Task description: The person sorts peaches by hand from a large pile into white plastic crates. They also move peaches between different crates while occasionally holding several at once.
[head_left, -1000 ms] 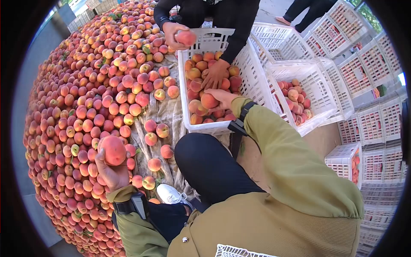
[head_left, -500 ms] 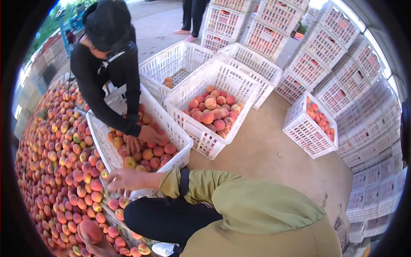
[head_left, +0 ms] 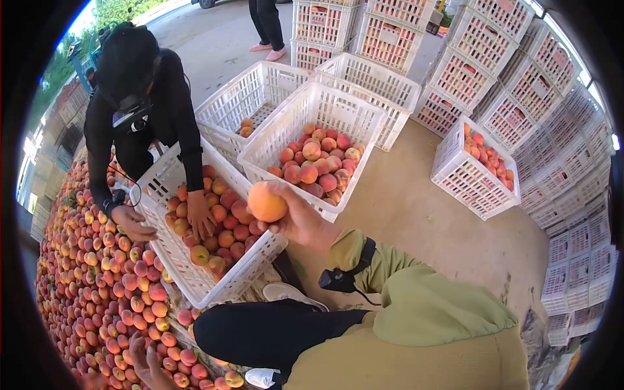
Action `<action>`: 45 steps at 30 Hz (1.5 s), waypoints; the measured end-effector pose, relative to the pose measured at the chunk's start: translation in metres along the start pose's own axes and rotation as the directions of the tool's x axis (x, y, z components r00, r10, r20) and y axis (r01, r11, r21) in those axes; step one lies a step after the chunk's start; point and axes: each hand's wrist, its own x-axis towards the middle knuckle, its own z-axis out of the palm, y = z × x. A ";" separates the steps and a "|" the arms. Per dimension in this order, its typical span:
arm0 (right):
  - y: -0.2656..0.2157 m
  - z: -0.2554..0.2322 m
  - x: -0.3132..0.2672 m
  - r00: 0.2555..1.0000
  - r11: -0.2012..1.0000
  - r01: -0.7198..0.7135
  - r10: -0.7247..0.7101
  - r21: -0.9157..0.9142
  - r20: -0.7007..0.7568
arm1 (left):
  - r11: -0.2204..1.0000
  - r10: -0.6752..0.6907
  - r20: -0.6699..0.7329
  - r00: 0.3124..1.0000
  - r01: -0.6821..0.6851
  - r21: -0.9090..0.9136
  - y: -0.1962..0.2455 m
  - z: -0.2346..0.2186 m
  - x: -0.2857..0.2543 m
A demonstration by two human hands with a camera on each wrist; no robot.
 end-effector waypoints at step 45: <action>0.004 -0.125 -0.038 0.983 -0.637 -0.111 -0.183 -0.763 0.010 | 0.839 -0.466 -0.376 0.801 0.264 -0.476 -0.036 -0.049 -0.092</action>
